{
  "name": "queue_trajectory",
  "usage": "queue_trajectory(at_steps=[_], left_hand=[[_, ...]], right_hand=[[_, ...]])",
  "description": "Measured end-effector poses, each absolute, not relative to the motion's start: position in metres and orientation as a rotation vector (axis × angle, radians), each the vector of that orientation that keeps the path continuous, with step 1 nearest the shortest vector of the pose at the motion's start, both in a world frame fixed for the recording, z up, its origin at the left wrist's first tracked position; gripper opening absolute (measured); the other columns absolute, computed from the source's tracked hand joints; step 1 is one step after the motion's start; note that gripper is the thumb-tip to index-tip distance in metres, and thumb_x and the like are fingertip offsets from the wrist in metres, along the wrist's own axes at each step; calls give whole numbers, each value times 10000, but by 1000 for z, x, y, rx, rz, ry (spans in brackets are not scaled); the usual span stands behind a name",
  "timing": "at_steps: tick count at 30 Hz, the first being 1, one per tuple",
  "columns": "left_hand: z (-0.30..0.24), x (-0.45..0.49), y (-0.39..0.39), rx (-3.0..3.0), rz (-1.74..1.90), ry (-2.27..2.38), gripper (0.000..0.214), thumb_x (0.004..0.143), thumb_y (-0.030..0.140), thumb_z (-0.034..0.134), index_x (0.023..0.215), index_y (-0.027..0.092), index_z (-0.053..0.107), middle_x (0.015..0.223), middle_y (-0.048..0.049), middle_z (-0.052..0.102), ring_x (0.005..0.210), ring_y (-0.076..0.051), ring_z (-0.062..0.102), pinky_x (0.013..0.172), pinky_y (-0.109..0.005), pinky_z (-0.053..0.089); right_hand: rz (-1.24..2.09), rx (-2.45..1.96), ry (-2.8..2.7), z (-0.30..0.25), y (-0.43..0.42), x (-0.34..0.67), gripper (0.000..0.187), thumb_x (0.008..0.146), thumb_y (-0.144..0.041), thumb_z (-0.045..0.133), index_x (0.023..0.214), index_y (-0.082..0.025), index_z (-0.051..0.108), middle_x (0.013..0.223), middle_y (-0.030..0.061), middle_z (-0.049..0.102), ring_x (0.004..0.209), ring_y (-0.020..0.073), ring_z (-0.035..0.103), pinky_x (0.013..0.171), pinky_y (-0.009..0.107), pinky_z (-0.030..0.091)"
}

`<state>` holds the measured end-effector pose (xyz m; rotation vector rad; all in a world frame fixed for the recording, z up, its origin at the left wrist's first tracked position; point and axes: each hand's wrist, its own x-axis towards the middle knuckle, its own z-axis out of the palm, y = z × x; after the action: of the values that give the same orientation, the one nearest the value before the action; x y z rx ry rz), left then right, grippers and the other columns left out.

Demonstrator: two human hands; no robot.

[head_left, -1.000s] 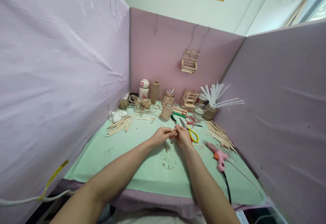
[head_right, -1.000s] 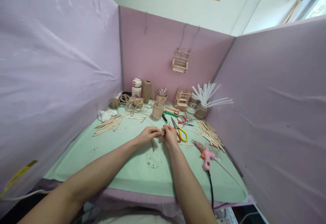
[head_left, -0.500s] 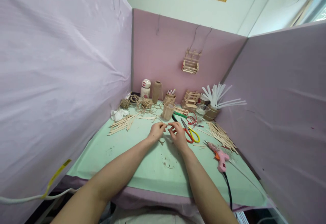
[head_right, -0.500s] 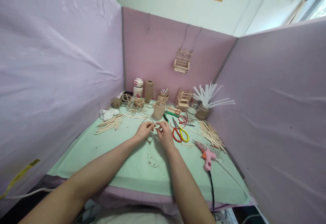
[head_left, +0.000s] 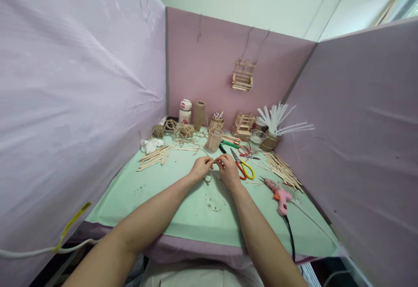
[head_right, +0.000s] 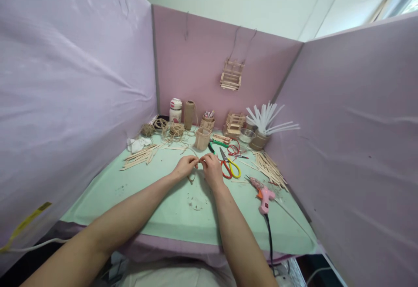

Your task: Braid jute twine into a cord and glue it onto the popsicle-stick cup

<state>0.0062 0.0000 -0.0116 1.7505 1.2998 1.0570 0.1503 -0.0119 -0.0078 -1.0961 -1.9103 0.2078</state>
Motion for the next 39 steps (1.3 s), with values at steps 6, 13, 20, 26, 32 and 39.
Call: queue_trajectory(at_steps=[6,13,20,26,32,39], left_hand=[[-8,6,-4,1825,1120,1289,220,777,276,480,694,160,647,661,-20,627,644,-137,538,659,-252,401],[-1,4,-8,1890,1131,1223,244,793,280,453,718,166,655,643,-16,611,633,-134,522,657,-247,405],[4,6,-10,1968,1031,1190,273,796,289,443,636,159,622,584,3,574,582,-115,478,618,-224,370],[6,5,-11,1990,979,1134,260,780,289,452,630,154,615,595,3,568,592,-116,468,616,-220,354],[4,6,-12,1921,1013,1204,323,804,367,444,648,147,620,585,14,555,582,-114,455,592,-221,335],[1,8,-12,1890,1067,1210,340,801,374,440,668,128,633,607,12,560,605,-110,463,578,-218,322]], right_hand=[[345,-1134,-1787,-10,-10,148,137,831,-272,463,732,-210,536,794,48,547,779,192,490,728,324,383],[746,-1160,-1521,-11,-8,146,147,764,-358,524,723,-218,543,671,0,535,706,177,491,639,286,380],[787,-1170,-1414,-13,-7,146,137,748,-359,539,715,-226,532,579,-28,489,575,144,440,559,266,344],[1041,-1127,-1256,-17,-6,143,232,698,-431,594,699,-217,504,580,-45,487,487,106,397,485,244,319],[1066,-1086,-1267,-17,-2,145,262,651,-444,652,712,-208,553,580,-40,494,493,96,390,479,236,313],[1023,-1065,-1221,-14,-4,143,296,623,-397,684,805,-200,558,645,-20,565,562,114,476,504,237,357]])
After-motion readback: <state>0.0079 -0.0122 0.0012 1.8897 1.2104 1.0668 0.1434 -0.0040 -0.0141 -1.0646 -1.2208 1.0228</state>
